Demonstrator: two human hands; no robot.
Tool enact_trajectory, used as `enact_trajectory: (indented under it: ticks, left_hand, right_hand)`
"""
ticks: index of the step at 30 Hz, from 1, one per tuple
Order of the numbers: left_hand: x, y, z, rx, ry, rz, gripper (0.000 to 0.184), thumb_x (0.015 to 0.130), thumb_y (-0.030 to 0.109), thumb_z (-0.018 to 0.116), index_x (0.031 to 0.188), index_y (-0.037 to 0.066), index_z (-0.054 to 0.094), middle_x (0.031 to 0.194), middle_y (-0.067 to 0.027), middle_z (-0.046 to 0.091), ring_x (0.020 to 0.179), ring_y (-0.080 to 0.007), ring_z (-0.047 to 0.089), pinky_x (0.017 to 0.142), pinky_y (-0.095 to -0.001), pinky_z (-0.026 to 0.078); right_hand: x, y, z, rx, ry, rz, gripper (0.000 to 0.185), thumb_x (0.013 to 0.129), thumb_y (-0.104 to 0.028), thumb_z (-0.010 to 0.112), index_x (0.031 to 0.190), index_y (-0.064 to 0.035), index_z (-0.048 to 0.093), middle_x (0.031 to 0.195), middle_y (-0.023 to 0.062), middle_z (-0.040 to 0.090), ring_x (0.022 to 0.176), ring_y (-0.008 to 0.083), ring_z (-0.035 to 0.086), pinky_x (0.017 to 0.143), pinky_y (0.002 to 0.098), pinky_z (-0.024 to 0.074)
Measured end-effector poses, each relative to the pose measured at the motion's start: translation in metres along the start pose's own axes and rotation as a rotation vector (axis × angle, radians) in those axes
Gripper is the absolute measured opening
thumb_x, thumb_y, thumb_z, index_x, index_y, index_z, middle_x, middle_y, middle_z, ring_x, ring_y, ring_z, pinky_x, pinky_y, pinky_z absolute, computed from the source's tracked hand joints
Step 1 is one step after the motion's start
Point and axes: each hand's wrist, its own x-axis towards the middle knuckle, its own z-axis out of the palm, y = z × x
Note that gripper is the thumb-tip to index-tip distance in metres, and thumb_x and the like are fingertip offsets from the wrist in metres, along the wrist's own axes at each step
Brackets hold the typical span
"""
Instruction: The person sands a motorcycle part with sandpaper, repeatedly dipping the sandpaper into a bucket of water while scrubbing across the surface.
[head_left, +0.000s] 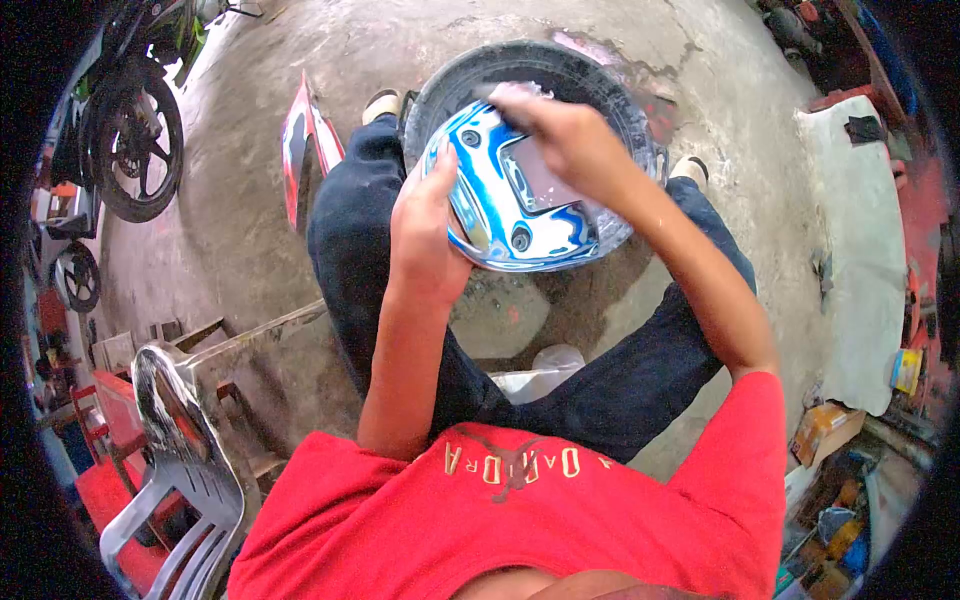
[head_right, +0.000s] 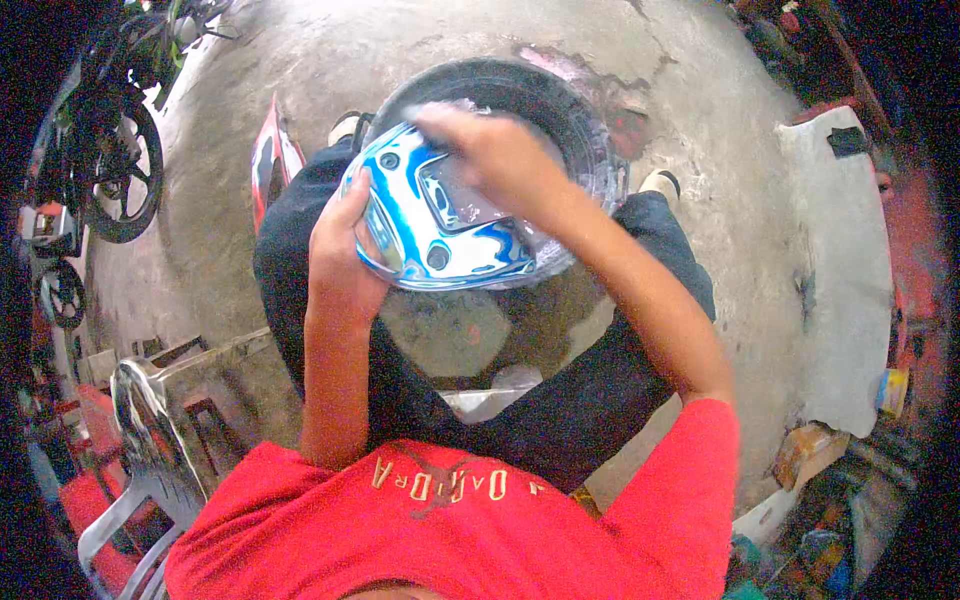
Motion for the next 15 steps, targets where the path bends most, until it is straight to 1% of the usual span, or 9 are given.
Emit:
enact_trajectory:
  ticks: [2,3,6,7,9,10,11,13,15]
  left_hand:
    - [0.002,-0.002,-0.002,0.019,0.044,0.036,0.041,0.107,0.022,0.045,0.138,-0.004,0.048,0.132,-0.0155,0.060,0.118,-0.0233,0.062,0.103,-0.0384,0.050]
    - [0.002,0.000,-0.002,0.033,0.069,0.056,0.040,0.107,0.021,0.045,0.138,-0.003,0.049,0.129,-0.0142,0.062,0.115,-0.0216,0.064,0.100,-0.0371,0.052]
    - [-0.005,0.006,0.009,0.074,0.077,0.016,0.040,0.107,0.023,0.045,0.138,-0.002,0.049,0.128,-0.0132,0.062,0.114,-0.0205,0.064,0.098,-0.0358,0.053]
    - [-0.006,0.005,0.010,0.090,0.078,-0.013,0.040,0.107,0.023,0.045,0.138,-0.002,0.049,0.128,-0.0132,0.062,0.114,-0.0205,0.064,0.098,-0.0357,0.053]
    - [-0.003,0.003,0.009,0.090,0.086,-0.023,0.041,0.107,0.024,0.045,0.139,-0.002,0.048,0.128,-0.0131,0.062,0.113,-0.0203,0.064,0.097,-0.0360,0.053]
    - [-0.002,0.002,0.008,0.088,0.109,-0.013,0.041,0.107,0.024,0.045,0.138,-0.002,0.048,0.128,-0.0131,0.062,0.112,-0.0201,0.065,0.096,-0.0361,0.054]
    - [-0.003,0.001,0.006,0.088,0.135,-0.007,0.041,0.107,0.024,0.045,0.138,-0.002,0.049,0.128,-0.0131,0.062,0.111,-0.0199,0.065,0.095,-0.0363,0.054]
    - [-0.001,0.001,0.003,0.060,0.102,-0.004,0.041,0.107,0.025,0.046,0.138,-0.001,0.050,0.127,-0.0127,0.063,0.111,-0.0192,0.065,0.096,-0.0360,0.054]
    - [-0.003,0.001,0.006,0.082,0.068,-0.063,0.040,0.106,0.025,0.046,0.137,-0.001,0.050,0.127,-0.0122,0.063,0.112,-0.0189,0.065,0.097,-0.0360,0.053]
  right_hand:
    - [-0.012,-0.028,0.009,-0.006,0.030,-0.127,0.046,0.085,0.000,0.057,0.131,-0.0078,0.061,0.131,0.0176,0.064,0.115,0.0355,0.064,0.097,0.0420,0.0523]
    - [-0.011,-0.039,0.007,0.061,0.038,-0.192,0.048,0.085,0.001,0.056,0.132,-0.0084,0.060,0.131,0.0182,0.063,0.117,0.0358,0.063,0.099,0.0425,0.0510]
    - [-0.004,0.005,-0.001,0.067,-0.004,-0.037,0.053,0.082,0.001,0.058,0.134,-0.0083,0.059,0.132,0.0192,0.062,0.118,0.0351,0.063,0.100,0.0419,0.0510]
    - [0.001,0.014,-0.004,0.038,-0.032,0.128,0.055,0.080,0.002,0.059,0.134,-0.0080,0.058,0.133,0.0198,0.061,0.118,0.0349,0.063,0.100,0.0413,0.0509]
    - [-0.009,0.002,0.003,0.036,-0.015,0.008,0.055,0.081,0.004,0.057,0.135,-0.0081,0.058,0.134,0.0204,0.061,0.121,0.0346,0.062,0.101,0.0413,0.0503]
    - [-0.016,-0.018,0.008,0.041,-0.024,-0.030,0.056,0.082,0.010,0.054,0.136,-0.0051,0.057,0.134,0.0225,0.060,0.128,0.0336,0.058,0.108,0.0381,0.0462]
    - [-0.019,-0.036,0.012,0.076,0.012,-0.104,0.056,0.082,0.010,0.055,0.135,-0.0053,0.057,0.135,0.0228,0.059,0.128,0.0343,0.057,0.109,0.0388,0.0454]
    - [-0.018,-0.031,0.010,0.062,0.002,-0.126,0.053,0.083,0.009,0.055,0.135,-0.0045,0.057,0.134,0.0227,0.060,0.127,0.0337,0.058,0.107,0.0387,0.0469]
    - [-0.006,-0.005,0.001,0.003,-0.069,0.088,0.051,0.085,0.007,0.054,0.134,-0.0034,0.057,0.133,0.0226,0.060,0.125,0.0332,0.060,0.105,0.0385,0.0485]
